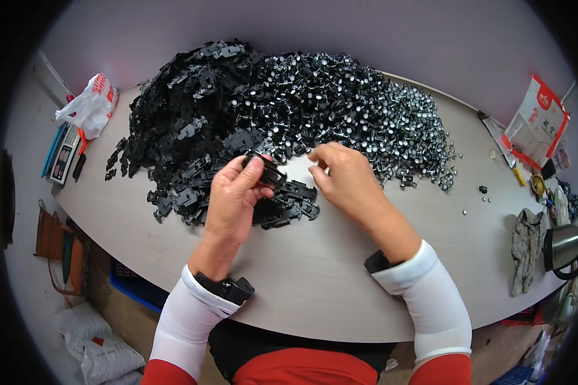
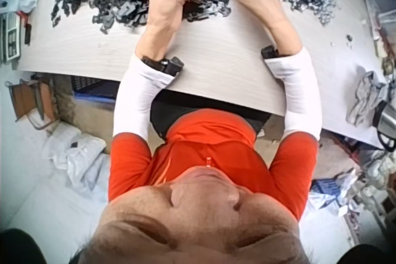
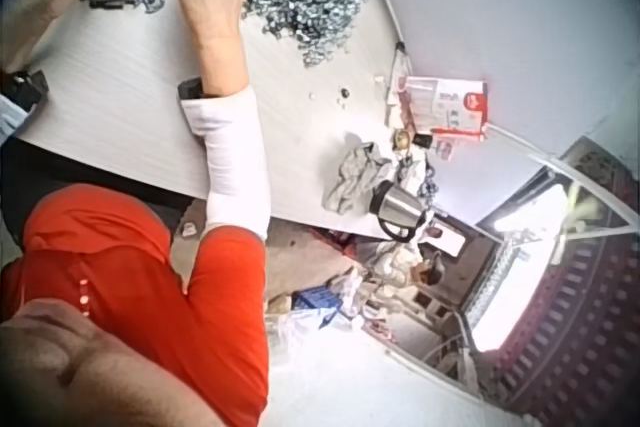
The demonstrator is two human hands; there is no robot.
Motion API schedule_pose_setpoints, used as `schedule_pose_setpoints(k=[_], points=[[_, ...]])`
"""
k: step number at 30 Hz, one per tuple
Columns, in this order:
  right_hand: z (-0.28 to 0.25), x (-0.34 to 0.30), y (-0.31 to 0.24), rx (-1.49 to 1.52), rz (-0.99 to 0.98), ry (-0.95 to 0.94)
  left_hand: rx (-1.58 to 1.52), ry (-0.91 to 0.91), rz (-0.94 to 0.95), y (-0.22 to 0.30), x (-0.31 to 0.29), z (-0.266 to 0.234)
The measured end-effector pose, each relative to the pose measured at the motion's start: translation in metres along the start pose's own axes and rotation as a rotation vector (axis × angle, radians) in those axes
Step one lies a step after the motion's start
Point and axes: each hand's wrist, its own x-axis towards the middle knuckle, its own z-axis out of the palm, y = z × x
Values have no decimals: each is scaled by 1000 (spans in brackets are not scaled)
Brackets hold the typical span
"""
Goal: Assembling small black plastic industrial or consumer components at a workstation.
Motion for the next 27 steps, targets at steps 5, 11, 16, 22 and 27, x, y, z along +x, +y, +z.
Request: schedule_pose_setpoints(k=[5, 11, 16, 22, 27], points=[[28, 36, -6, -240, -107, -28, -64, 76, 73, -3, 7, -10], [28, 32, 12, -221, -94, -71, -107, 26, 0, 0, 4, -4], [-12, -8, 3, -53, 155, -78, -181, -53, -80, -7, 3, 0], [-42, -39, 13, -101, 272, -83, -56, -125, -132, -9, -4, 11], [-45, -43, 6, -74, 219, -89, -24, -152, -149, -11, -3, 10]])
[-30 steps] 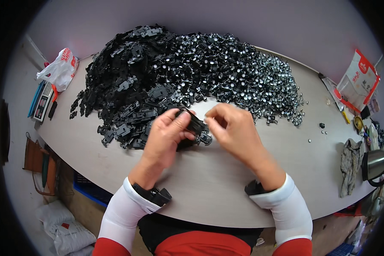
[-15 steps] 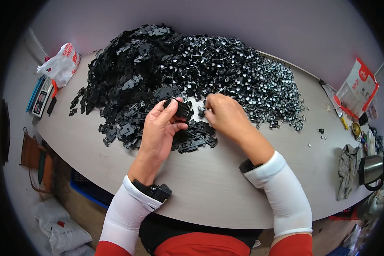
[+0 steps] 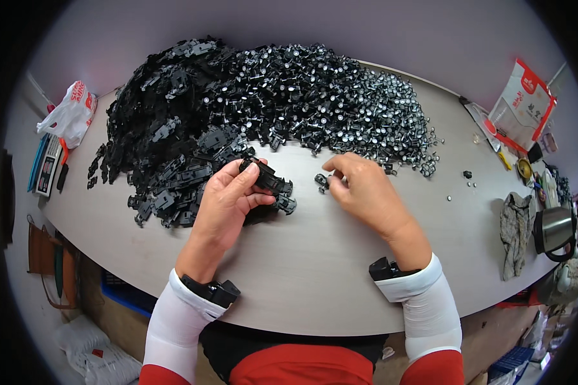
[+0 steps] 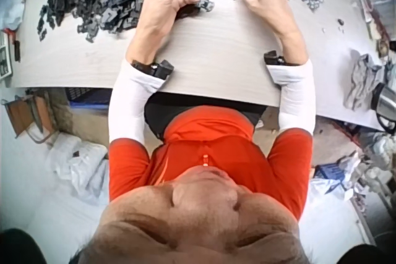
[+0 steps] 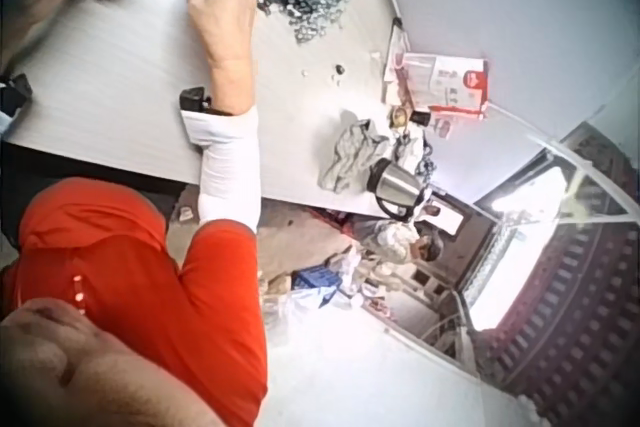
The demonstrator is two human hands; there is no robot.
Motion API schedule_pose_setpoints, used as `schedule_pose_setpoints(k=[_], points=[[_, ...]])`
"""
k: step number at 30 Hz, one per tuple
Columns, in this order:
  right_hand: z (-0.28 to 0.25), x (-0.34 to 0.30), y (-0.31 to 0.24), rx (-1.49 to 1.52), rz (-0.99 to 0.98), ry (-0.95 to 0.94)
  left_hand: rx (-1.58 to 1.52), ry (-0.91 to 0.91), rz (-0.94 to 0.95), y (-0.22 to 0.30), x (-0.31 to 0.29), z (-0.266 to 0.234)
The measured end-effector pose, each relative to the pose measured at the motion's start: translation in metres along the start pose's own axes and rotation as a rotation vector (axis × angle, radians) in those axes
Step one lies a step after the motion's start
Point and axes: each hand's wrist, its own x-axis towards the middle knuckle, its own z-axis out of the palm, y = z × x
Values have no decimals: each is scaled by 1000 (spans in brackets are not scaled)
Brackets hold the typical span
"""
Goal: Assembling small black plastic industrial or consumer components at a workstation.
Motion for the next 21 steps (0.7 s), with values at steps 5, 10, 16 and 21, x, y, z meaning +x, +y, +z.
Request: schedule_pose_setpoints(k=[5, 10, 16, 21], points=[[3, -4, 2, -82, 4, -81, 31, 0, -31, -2, 0, 3], [-8, 7, 19, -161, -23, 213, 51, -8, -49, -3, -4, 6], [-3, 7, 44, -216, -19, 164, 67, -41, -69, -6, -3, 7], [-7, 7, 29, 30, -10, 185, 84, -51, -65, -6, -2, 8]])
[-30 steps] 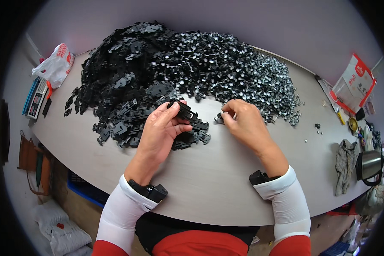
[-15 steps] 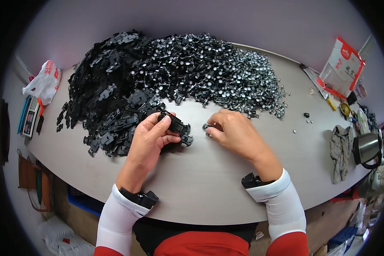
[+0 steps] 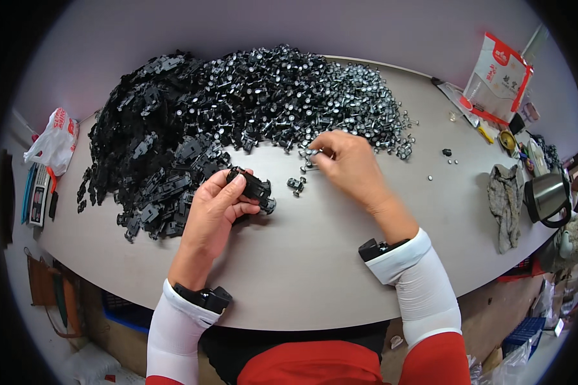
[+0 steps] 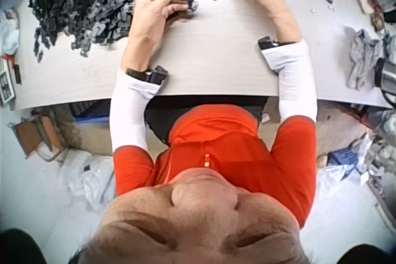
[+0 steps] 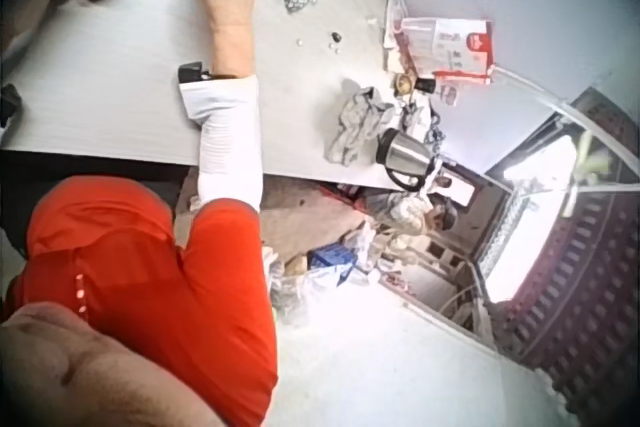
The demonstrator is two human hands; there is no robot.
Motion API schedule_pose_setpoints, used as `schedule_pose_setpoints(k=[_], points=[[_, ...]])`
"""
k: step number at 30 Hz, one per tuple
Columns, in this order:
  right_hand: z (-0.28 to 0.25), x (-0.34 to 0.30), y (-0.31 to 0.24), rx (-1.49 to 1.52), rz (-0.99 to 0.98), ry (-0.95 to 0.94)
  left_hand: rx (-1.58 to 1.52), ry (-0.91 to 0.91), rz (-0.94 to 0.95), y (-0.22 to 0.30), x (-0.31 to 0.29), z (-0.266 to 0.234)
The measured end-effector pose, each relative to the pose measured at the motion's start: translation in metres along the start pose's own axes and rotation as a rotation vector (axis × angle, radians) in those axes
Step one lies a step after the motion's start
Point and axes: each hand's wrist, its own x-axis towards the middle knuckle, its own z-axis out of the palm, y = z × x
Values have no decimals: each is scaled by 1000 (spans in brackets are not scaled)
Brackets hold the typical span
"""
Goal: Assembling small black plastic industrial or consumer components at a workstation.
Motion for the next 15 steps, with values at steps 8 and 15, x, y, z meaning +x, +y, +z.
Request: schedule_pose_setpoints(k=[8, 15], points=[[-10, -6, -16, 132, 130, -14, -34, -1, -2, 1, -4, -3], [-8, -25, -26, -289, -175, -193, -44, -17, -29, -1, -2, 1]])
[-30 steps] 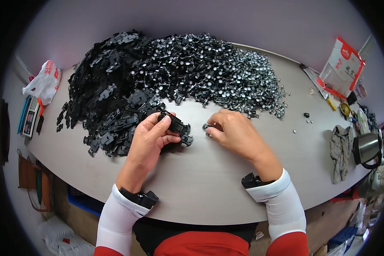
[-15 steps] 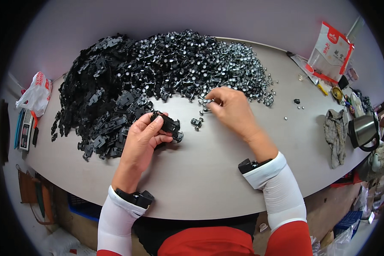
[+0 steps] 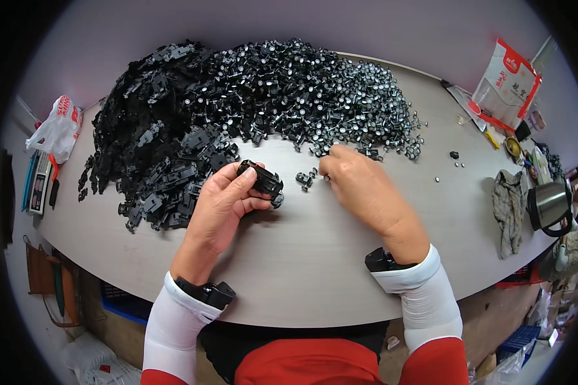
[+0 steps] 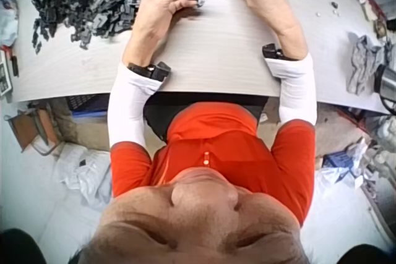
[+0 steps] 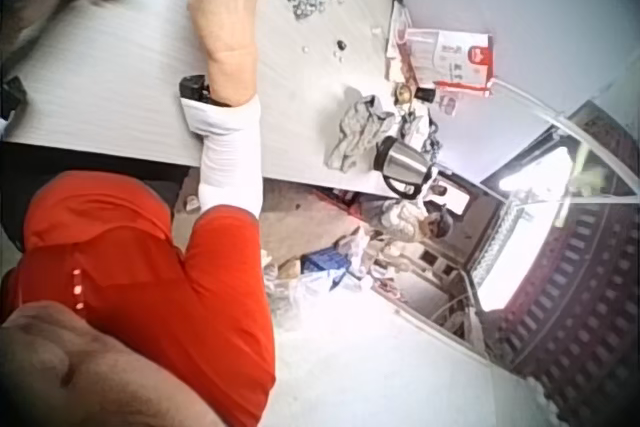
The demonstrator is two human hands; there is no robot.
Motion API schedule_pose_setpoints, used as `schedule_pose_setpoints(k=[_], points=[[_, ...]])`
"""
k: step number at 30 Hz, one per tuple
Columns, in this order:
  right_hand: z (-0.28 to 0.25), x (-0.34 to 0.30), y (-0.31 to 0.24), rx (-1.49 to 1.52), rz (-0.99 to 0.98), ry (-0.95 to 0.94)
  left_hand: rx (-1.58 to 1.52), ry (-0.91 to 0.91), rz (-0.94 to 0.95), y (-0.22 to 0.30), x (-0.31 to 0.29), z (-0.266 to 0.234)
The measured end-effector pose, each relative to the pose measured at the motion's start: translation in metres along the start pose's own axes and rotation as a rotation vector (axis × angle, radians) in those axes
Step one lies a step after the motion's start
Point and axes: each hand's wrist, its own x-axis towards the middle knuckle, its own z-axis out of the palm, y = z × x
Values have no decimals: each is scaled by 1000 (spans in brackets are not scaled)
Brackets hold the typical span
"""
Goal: Assembling small black plastic industrial or consumer components at a workstation.
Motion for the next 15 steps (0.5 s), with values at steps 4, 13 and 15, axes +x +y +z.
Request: schedule_pose_setpoints(k=[4, 13, 15], points=[[1, -3, 8, 112, -6, -106, 8, 0, 9, -1, -1, -1], [-16, -10, 8, 137, 250, -158, 51, -14, -28, 1, -3, 3], [-13, -9, 11, 125, 267, -152, 55, -20, -37, 1, -4, 4]])
